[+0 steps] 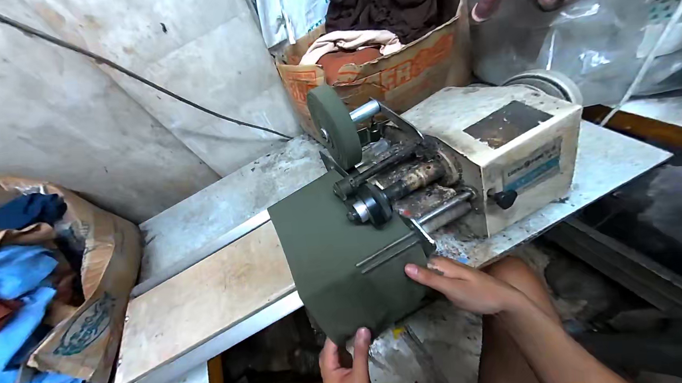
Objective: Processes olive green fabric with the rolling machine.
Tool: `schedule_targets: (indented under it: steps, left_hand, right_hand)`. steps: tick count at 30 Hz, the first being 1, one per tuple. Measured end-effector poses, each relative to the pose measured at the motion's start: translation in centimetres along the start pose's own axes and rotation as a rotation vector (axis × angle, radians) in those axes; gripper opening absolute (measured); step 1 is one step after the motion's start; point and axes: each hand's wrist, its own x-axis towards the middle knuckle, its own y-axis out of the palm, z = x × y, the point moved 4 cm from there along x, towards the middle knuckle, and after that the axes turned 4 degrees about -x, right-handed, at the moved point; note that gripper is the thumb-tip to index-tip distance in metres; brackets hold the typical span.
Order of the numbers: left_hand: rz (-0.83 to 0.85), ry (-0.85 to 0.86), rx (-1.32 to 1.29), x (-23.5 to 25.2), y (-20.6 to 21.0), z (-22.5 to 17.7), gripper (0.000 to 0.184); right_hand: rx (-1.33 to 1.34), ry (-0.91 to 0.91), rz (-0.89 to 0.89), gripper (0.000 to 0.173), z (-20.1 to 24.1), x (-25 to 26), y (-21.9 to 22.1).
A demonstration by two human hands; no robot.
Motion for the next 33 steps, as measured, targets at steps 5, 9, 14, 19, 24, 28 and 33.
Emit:
schedule_targets:
  steps: [5,9,14,19,24,28,33]
  left_hand:
    - [-0.004,0.008,0.037,0.2,-0.3,-0.3,0.019]
    - [-0.003,-0.004,0.024,0.2,0.0,-0.4,0.022]
    - [0.073,-0.008,0.025,0.1,0.4,-0.6,0.025]
    - [0.072,0.012,0.017,0.4,0.0,-0.3,0.027]
    - [0.096,-0.002,0.005,0.1,0.4,-0.2,0.026]
    - [0.127,-0.008,0.018,0.1,0.6,-0.2,0.027]
    - [0.117,0.001,0.024,0.6,0.6,-0.4,0.028]
  right_hand:
    - [0.006,-0.041,-0.051,0.044,-0.1,-0.2,0.1]
    - [0.010,-0.081,-0.153,0.036,-0.6,-0.4,0.3]
    - [0.093,-0.034,-0.146,0.021,0.4,-0.6,0.4]
    - [0.111,-0.056,-0.125,0.019,0.3,-0.5,0.2]
    - [0.114,-0.072,-0.120,0.020,0.1,-0.4,0.2]
    - [0.104,-0.066,-0.124,0.020,0.2,-0.5,0.2]
    - [0.084,-0.066,-0.118,0.022,0.1,-0.4,0.2]
